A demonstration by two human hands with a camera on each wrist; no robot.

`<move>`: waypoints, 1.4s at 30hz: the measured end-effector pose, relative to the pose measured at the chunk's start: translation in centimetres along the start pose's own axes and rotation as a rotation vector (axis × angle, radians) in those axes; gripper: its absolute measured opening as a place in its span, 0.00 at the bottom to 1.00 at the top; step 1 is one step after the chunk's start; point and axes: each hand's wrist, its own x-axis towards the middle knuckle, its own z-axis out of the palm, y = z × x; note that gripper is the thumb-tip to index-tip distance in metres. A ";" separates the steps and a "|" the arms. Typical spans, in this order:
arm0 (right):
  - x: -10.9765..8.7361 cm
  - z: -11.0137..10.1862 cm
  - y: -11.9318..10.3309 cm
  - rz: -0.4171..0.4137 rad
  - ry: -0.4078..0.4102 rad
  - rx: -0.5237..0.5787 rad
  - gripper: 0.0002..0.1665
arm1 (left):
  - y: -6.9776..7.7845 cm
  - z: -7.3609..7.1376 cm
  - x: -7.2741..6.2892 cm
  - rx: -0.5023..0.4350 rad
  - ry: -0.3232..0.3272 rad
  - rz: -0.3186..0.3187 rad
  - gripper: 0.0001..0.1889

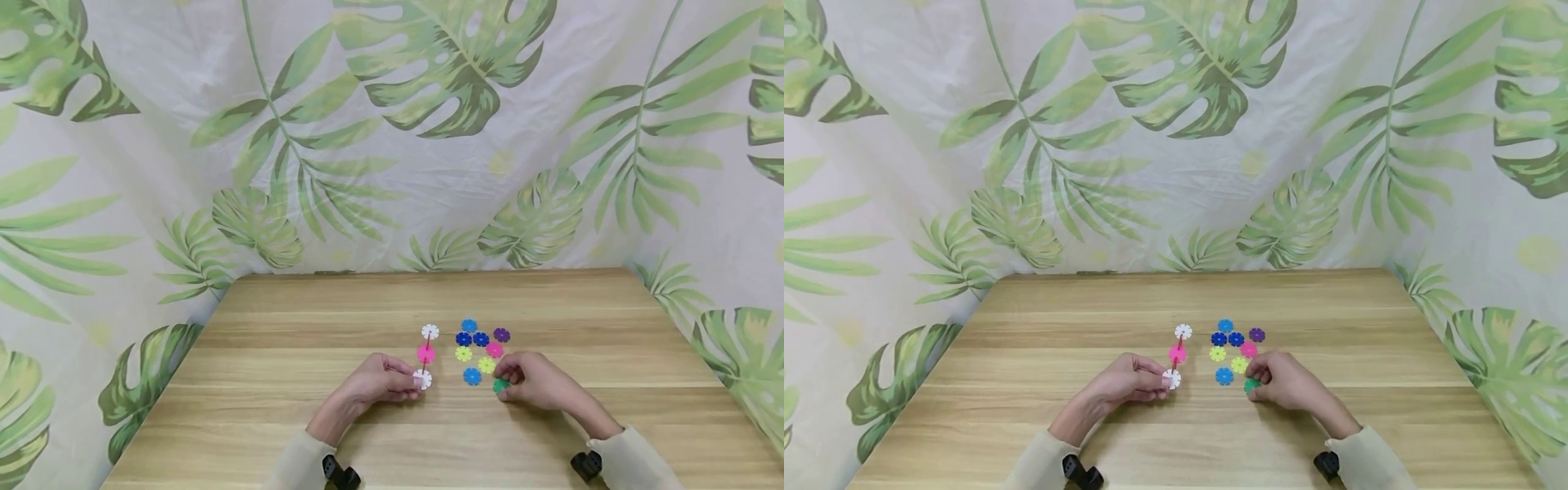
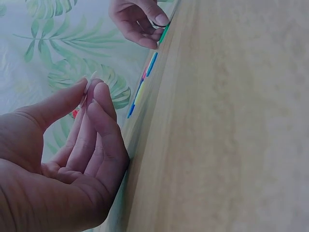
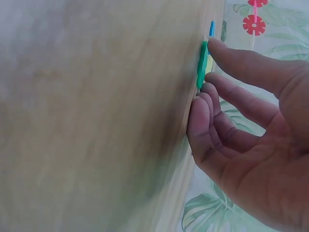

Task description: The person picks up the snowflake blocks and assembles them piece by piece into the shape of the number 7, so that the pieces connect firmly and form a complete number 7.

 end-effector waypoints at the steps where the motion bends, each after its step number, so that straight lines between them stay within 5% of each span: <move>1: 0.0 0.0 0.0 0.002 -0.001 -0.001 0.15 | 0.0 0.0 0.0 -0.003 0.002 0.002 0.09; 33: 0.4 0.2 -1.2 0.064 -0.079 -0.059 0.12 | 0.1 0.1 0.2 -0.032 0.017 0.015 0.11; 42: 0.0 0.6 -1.7 0.043 -0.004 -0.048 0.11 | 0.1 0.3 0.4 -0.026 0.015 0.012 0.10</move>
